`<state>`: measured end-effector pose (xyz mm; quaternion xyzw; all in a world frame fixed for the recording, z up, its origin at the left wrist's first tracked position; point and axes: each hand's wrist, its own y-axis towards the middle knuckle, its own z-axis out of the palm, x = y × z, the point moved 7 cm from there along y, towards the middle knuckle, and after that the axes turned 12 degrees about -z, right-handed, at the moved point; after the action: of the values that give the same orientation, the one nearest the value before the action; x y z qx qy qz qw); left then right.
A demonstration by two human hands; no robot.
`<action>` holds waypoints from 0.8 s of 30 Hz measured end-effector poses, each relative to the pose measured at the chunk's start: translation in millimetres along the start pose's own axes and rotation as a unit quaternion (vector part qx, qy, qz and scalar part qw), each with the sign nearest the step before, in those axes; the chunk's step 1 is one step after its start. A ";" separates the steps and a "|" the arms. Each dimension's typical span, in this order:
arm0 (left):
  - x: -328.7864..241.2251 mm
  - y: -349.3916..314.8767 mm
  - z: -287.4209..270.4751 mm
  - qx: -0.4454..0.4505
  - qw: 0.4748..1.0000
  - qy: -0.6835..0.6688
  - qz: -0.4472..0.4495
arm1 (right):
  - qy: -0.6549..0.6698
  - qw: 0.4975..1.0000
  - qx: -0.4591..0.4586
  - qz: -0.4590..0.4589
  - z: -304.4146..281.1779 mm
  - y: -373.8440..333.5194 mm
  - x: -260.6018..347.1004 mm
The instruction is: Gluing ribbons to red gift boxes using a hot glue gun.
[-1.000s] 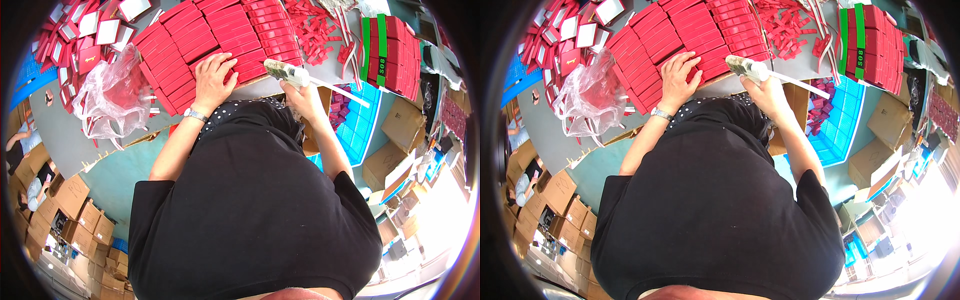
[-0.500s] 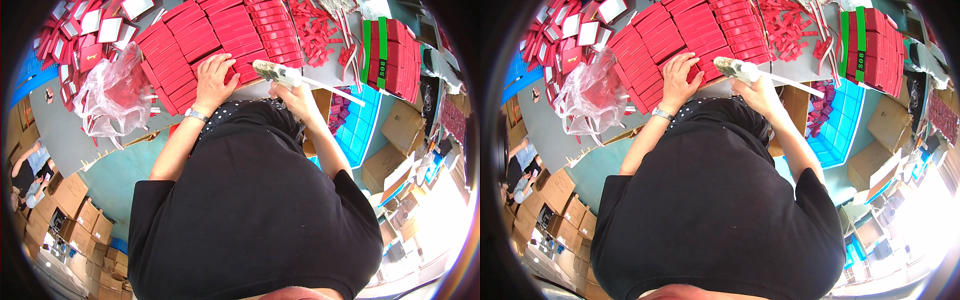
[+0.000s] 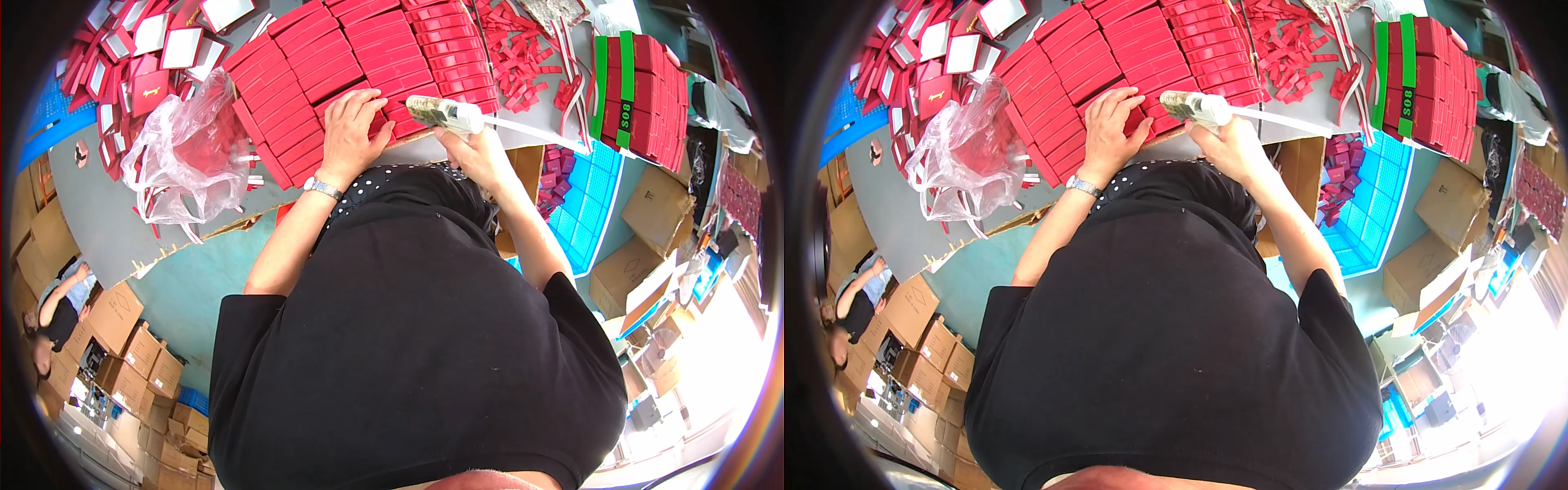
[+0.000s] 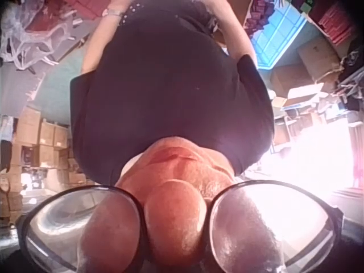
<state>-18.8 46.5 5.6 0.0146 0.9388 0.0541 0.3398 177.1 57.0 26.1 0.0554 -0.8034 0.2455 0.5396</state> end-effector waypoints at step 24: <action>0.6 -0.9 -0.6 -0.003 1.000 0.003 -0.009 | 0.078 0.996 -0.024 -0.042 -10.7 5.1 -1.7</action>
<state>-19.6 45.5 5.6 0.0047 0.9397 0.0542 0.3376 185.0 66.0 26.0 0.0568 -0.7615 0.2071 0.6115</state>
